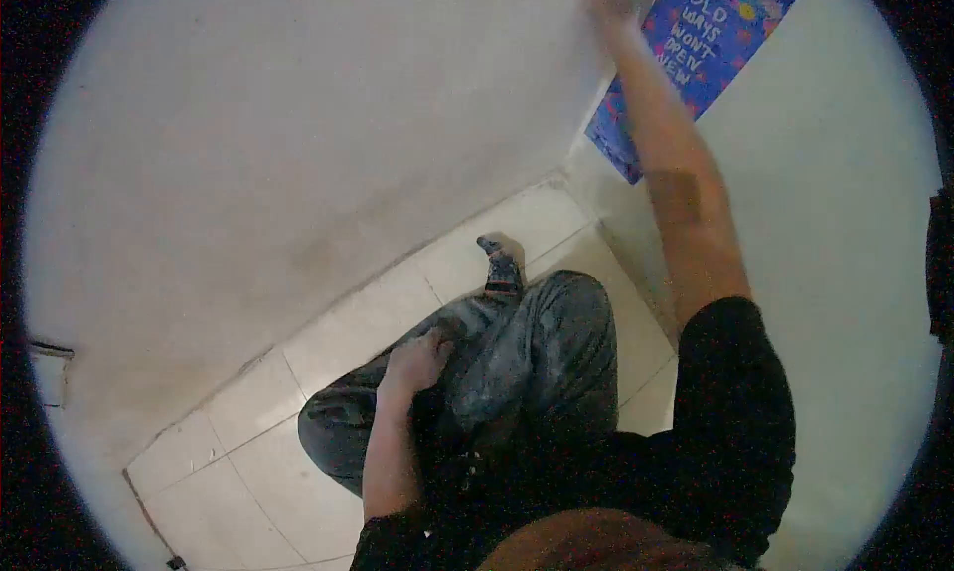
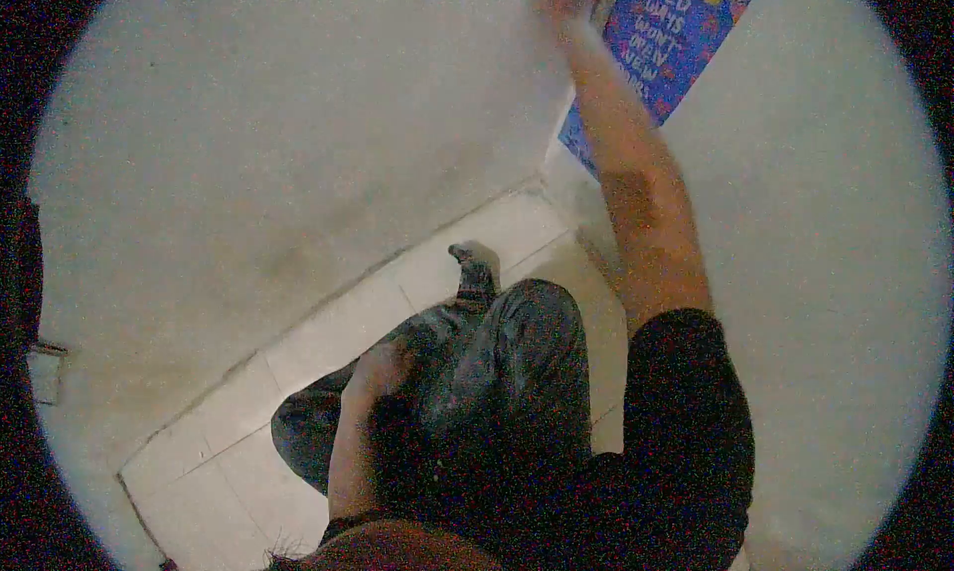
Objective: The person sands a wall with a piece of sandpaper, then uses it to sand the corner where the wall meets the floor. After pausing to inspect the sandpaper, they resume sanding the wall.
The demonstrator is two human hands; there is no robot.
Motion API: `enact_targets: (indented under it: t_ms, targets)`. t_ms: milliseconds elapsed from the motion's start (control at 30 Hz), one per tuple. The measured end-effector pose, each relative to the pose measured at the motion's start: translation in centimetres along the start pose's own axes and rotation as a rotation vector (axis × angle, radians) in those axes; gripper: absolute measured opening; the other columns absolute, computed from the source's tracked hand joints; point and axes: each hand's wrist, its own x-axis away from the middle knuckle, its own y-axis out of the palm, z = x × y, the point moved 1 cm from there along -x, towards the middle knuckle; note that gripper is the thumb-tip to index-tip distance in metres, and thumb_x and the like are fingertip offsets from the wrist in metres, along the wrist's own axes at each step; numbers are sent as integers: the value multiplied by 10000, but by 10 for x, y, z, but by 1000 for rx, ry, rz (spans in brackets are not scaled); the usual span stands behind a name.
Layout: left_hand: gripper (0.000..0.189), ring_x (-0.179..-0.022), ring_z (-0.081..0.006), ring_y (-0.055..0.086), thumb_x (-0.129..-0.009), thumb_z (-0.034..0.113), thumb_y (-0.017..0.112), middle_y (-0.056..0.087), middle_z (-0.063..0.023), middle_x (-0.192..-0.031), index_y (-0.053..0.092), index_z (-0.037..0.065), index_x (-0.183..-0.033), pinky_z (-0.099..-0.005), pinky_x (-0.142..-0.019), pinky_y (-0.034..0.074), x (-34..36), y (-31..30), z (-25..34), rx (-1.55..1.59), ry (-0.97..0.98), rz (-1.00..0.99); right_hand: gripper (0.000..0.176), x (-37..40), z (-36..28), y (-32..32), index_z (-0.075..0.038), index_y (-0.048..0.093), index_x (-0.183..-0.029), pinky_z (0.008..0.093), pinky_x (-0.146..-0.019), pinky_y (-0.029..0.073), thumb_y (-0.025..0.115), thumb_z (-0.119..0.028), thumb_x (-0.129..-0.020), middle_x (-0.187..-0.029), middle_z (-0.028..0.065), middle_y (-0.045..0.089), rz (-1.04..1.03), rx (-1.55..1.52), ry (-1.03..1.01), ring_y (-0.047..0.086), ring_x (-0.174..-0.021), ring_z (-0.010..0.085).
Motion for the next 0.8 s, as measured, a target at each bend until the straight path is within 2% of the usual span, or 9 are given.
enact_targets:
  t_ms: [67,167,300,400,433,533,567,700,800]
  targets:
    - [412,-1026,-420,630,-992,369,457,672,-236,-1077,543,52,-1241,-513,-884,494,-8,25,-21,52,85,122,527,-17,-5,9,-6,308,-1492,418,-1175,221,406,-216,-1019,-1543,193,305,25,-31,7,261,-1434,332]
    - [405,-1035,-421,626,-987,365,469,669,-242,-1084,565,46,-1218,-511,-890,491,2,3,-1,50,-41,-1,524,13,-16,20,-6,324,-1482,412,-1164,236,409,-237,-1020,-1531,185,327,-2,-32,34,286,-1418,326]
    - [395,-1040,-416,626,-984,355,474,668,-242,-1085,574,43,-1203,-509,-884,493,7,-1,1,47,5,17,521,104,-18,36,-6,347,-1468,404,-1150,256,413,-265,-1021,-1514,174,355,-76,-15,117,320,-1397,317]
    - [394,-1047,-409,626,-985,359,474,666,-237,-1091,571,46,-1204,-515,-885,492,-3,8,-7,73,-24,-8,521,183,-35,36,-5,363,-1458,398,-1139,271,417,-286,-1022,-1501,166,377,-103,-96,315,345,-1381,311]
    - [399,-1053,-407,624,-985,362,475,664,-236,-1096,569,43,-1207,-515,-889,490,-6,9,-9,68,-12,1,522,207,-46,34,-5,369,-1454,396,-1135,276,418,-293,-1022,-1497,164,384,-101,-153,415,354,-1376,309]
    - [414,-1067,-400,622,-984,372,478,661,-234,-1107,563,36,-1211,-515,-900,485,-4,13,-12,57,6,7,524,264,-88,21,-5,385,-1444,390,-1125,291,421,-314,-1023,-1485,156,405,-16,-438,941,379,-1360,302]
    - [418,-1068,-399,622,-984,375,479,661,-234,-1108,561,34,-1211,-514,-903,483,-3,11,-9,55,4,16,572,239,-144,-14,49,383,-1419,375,-1097,336,420,-370,-1030,-1439,192,443,104,-713,1323,423,-1316,328]
    - [420,-1076,-397,621,-982,379,485,661,-232,-1117,565,31,-1202,-510,-908,481,-1,8,-7,74,15,50,469,291,-161,-32,-34,466,-1339,467,-1037,406,376,-381,-1036,-1350,160,501,97,-732,1931,454,-1259,326]
    - [416,-1082,-398,619,-982,374,484,660,-229,-1122,569,32,-1203,-507,-916,481,-2,12,-10,70,-27,14,417,342,-143,-25,-79,491,-1286,509,-1008,423,371,-389,-1035,-1276,142,518,40,-963,2189,485,-1180,318]
